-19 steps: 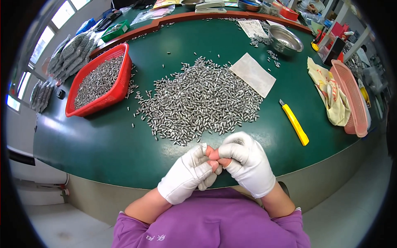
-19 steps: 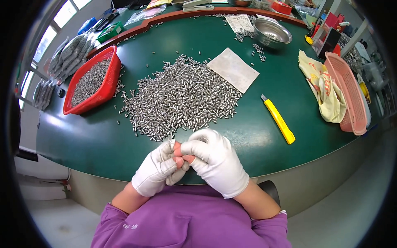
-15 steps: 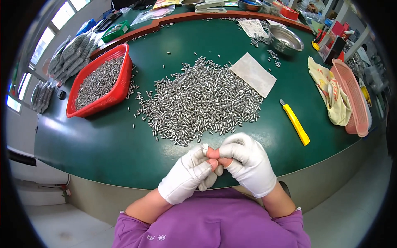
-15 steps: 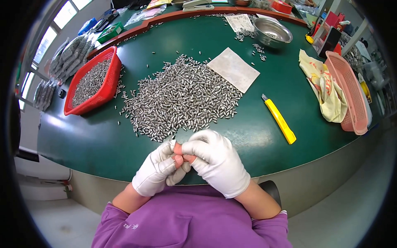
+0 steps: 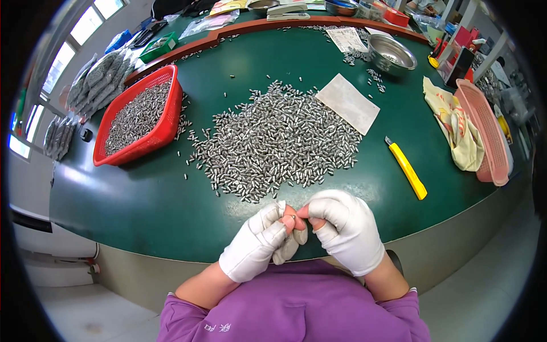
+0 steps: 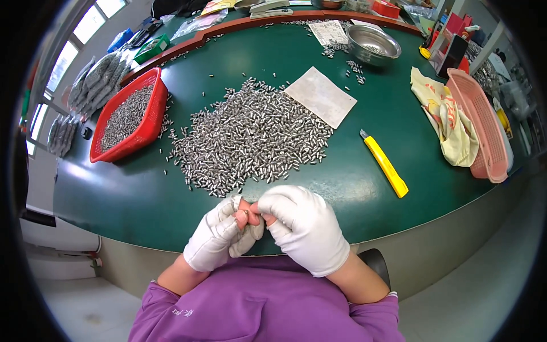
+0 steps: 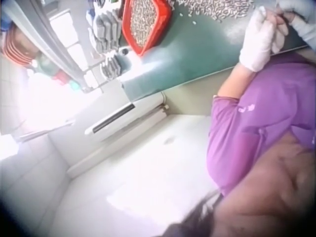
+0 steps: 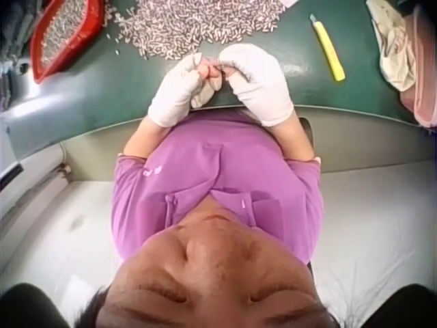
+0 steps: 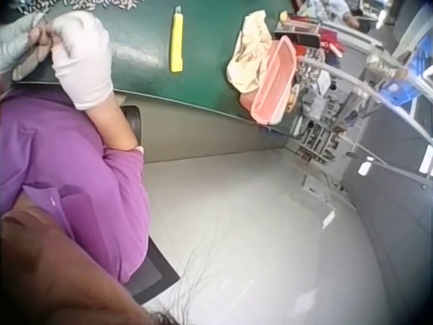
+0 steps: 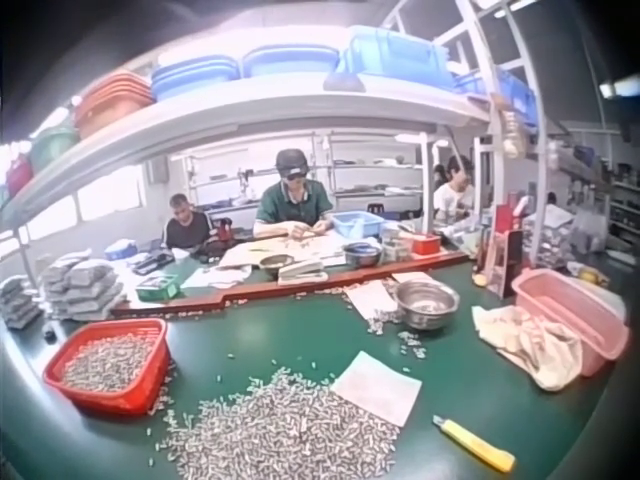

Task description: Inspect and sort small metal components on a workbench.

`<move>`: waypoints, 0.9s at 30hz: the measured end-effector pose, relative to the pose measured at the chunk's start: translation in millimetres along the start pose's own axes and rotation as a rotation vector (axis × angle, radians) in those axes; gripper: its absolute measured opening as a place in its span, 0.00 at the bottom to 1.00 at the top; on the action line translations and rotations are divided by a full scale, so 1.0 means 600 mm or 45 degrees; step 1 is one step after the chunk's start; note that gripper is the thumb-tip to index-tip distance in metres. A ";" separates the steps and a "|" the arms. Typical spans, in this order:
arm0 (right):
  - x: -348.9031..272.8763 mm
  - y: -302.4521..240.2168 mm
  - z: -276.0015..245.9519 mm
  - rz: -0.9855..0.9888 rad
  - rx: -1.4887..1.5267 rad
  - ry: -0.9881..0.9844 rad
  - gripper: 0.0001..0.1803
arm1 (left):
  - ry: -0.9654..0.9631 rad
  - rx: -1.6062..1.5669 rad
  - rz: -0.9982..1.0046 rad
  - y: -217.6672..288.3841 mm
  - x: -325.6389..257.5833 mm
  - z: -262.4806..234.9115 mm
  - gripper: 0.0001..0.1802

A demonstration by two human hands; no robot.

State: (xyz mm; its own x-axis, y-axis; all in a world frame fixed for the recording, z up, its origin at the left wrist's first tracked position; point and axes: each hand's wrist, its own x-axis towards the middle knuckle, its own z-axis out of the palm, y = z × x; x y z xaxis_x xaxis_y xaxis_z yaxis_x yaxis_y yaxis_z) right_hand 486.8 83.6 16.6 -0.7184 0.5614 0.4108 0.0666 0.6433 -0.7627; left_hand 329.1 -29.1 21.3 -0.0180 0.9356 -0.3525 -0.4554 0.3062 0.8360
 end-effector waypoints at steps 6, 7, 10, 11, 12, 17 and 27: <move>0.008 0.020 -0.024 0.184 -0.588 0.127 0.11 | -0.050 -0.056 0.012 0.002 0.000 -0.001 0.13; 0.008 0.021 -0.024 0.188 -0.591 0.130 0.11 | -0.067 -0.088 0.031 0.001 0.001 0.000 0.13; 0.012 0.021 -0.019 0.175 -0.704 0.061 0.10 | -0.105 -0.085 0.074 0.001 0.004 0.001 0.15; 0.014 0.021 -0.017 0.164 -0.777 0.043 0.10 | -0.107 -0.084 0.073 0.000 0.005 0.000 0.15; 0.015 0.021 -0.016 0.152 -0.850 0.023 0.09 | -0.109 -0.097 0.088 -0.002 0.006 -0.001 0.16; 0.020 0.021 -0.019 0.132 -0.853 -0.047 0.08 | -0.094 -0.113 0.072 -0.001 0.006 -0.003 0.17; 0.020 0.000 -0.005 -0.177 -0.238 -0.026 0.11 | 0.016 0.000 -0.045 0.004 0.005 0.005 0.13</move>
State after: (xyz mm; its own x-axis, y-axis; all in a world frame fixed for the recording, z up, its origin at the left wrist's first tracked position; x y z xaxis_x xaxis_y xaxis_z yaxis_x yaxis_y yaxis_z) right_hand 480.4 92.0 22.8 -0.7432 0.4514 0.4939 0.0920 0.8001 -0.5928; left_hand 330.9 -25.2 23.4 -0.0125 0.9219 -0.3873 -0.4558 0.3395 0.8228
